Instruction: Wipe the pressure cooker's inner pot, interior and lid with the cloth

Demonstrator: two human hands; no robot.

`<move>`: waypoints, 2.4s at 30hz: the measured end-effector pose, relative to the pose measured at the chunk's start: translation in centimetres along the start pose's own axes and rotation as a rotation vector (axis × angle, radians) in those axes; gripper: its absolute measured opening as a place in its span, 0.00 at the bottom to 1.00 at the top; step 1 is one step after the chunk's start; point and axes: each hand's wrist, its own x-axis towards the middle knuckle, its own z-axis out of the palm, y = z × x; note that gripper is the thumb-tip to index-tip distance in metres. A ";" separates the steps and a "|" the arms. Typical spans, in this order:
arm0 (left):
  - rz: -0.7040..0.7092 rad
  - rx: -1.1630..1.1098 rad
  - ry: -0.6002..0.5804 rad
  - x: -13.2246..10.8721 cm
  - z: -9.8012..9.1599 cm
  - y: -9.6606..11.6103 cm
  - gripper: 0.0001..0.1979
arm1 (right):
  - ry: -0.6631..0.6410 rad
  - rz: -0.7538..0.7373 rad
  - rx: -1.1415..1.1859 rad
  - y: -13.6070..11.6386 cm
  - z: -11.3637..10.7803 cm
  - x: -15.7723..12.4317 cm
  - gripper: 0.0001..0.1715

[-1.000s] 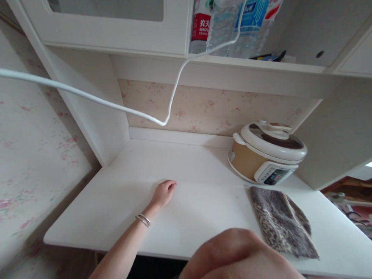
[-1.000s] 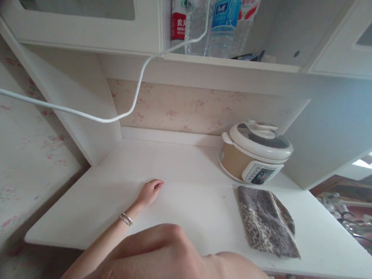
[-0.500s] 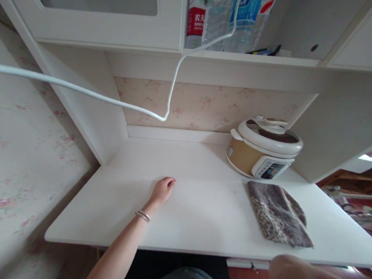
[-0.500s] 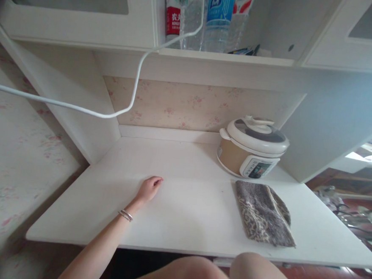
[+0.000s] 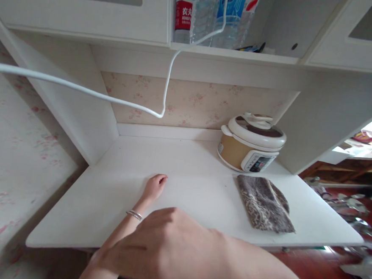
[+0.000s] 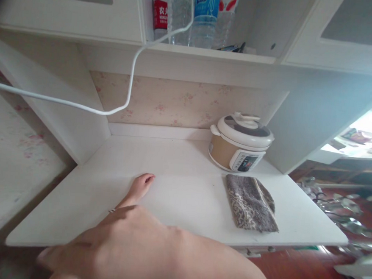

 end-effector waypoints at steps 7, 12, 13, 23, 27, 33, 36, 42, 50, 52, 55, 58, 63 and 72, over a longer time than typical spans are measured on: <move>0.016 -0.023 -0.021 0.2 0.2 -0.5 0.13 | -0.068 0.330 0.067 11.5 12.3 -0.7 0.35; 0.044 -0.017 0.003 0.3 0.2 -0.3 0.14 | 0.076 0.556 0.063 15.8 17.6 -4.0 0.23; 0.046 -0.016 -0.002 0.3 0.2 -0.1 0.15 | 0.126 0.564 0.068 16.0 18.1 -4.2 0.22; -0.004 -0.055 -0.021 0.5 0.0 0.6 0.15 | 0.341 0.490 0.105 16.6 19.6 -4.3 0.18; -0.031 -0.044 -0.006 0.6 0.2 0.4 0.15 | 0.381 0.438 0.297 17.3 19.0 -4.6 0.16; -0.120 -0.019 0.069 0.9 0.4 0.2 0.14 | 0.460 0.555 0.509 17.3 19.5 -4.9 0.06; -0.123 -0.004 0.064 0.9 0.5 0.2 0.14 | 0.415 0.596 0.518 17.2 19.6 -5.0 0.07; -0.109 0.034 0.049 1.0 0.7 0.3 0.14 | 0.367 0.621 0.557 17.2 18.5 -5.2 0.12; -0.072 0.086 -0.044 1.7 1.1 0.7 0.13 | 0.510 0.763 0.730 18.4 19.5 -5.6 0.11; -0.076 0.037 -0.059 1.6 1.0 0.5 0.13 | 0.612 0.909 0.768 18.9 20.0 -5.9 0.11; -0.064 -0.048 -0.110 1.3 0.6 0.3 0.14 | 0.761 1.124 0.829 19.3 20.2 -6.5 0.16; -0.054 -0.090 -0.150 1.1 0.4 0.3 0.14 | 0.856 1.162 0.917 19.2 20.0 -6.7 0.20; -0.056 -0.078 -0.153 0.6 0.3 0.5 0.14 | 0.903 1.112 0.882 18.7 19.9 -6.4 0.26; -0.055 -0.058 -0.152 0.4 0.1 0.6 0.13 | 1.050 1.069 1.023 18.4 19.7 -6.1 0.30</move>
